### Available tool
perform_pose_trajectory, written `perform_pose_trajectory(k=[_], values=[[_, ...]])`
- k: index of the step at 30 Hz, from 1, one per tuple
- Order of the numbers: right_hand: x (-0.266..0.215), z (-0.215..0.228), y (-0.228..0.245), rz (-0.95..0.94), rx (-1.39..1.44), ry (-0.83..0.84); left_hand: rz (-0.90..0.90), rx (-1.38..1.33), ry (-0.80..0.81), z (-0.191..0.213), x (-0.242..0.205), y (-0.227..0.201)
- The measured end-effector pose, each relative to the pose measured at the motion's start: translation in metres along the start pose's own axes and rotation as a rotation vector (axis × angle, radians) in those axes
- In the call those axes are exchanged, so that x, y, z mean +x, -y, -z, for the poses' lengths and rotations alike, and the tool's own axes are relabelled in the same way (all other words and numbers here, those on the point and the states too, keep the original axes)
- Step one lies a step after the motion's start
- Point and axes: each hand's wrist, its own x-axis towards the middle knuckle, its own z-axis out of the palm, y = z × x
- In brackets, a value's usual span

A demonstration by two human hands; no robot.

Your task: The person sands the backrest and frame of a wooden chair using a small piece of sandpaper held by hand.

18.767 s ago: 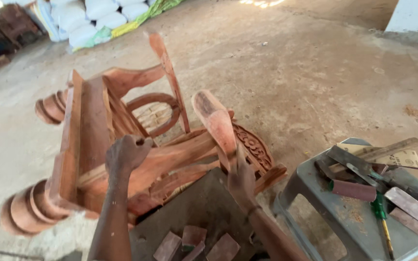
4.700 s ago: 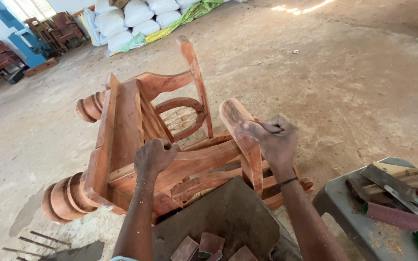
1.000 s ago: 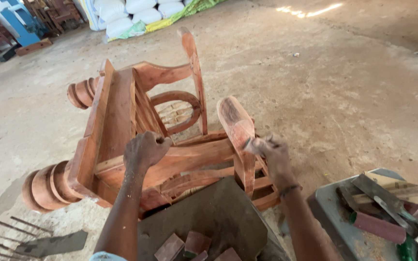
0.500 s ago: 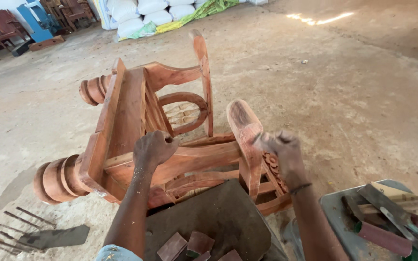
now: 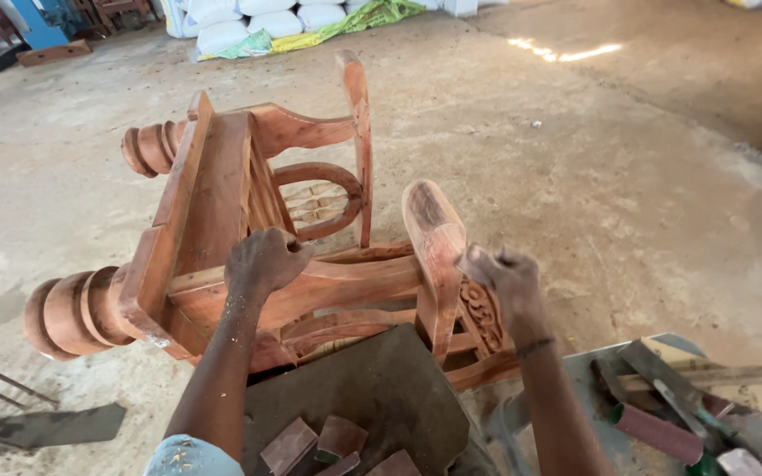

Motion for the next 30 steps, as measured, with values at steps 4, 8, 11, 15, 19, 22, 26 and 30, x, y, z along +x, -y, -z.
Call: perform_pose_trajectory(k=[4,8,11,15,19,22,26,30], values=[[-0.010,0.020,0.005,-0.033,0.091,-0.173,-0.053,-0.030,-0.049,0.001,0.000,0.000],[-0.011,0.023,0.056,0.237,-0.131,-0.126,-0.075,-0.022,-0.047,-0.001,0.001,0.005],[-0.025,0.012,0.090,0.504,-0.461,0.038,-0.065,-0.042,-0.037,-0.003,0.001,0.007],[-0.070,-0.012,0.097,1.011,-0.907,0.118,-0.090,-0.091,-0.110,-0.002,-0.002,0.010],[-0.084,-0.031,0.102,0.835,-0.678,0.233,-0.100,-0.121,-0.081,-0.004,0.002,0.012],[-0.073,-0.037,0.110,0.499,-0.602,0.278,-0.133,-0.082,-0.110,-0.009,0.005,0.015],[-0.077,-0.035,0.115,0.707,-0.978,0.306,-0.157,-0.052,-0.102,-0.015,0.009,0.016],[-0.082,-0.040,0.123,0.816,-1.228,0.257,-0.198,-0.097,-0.217,-0.020,0.010,0.020]])
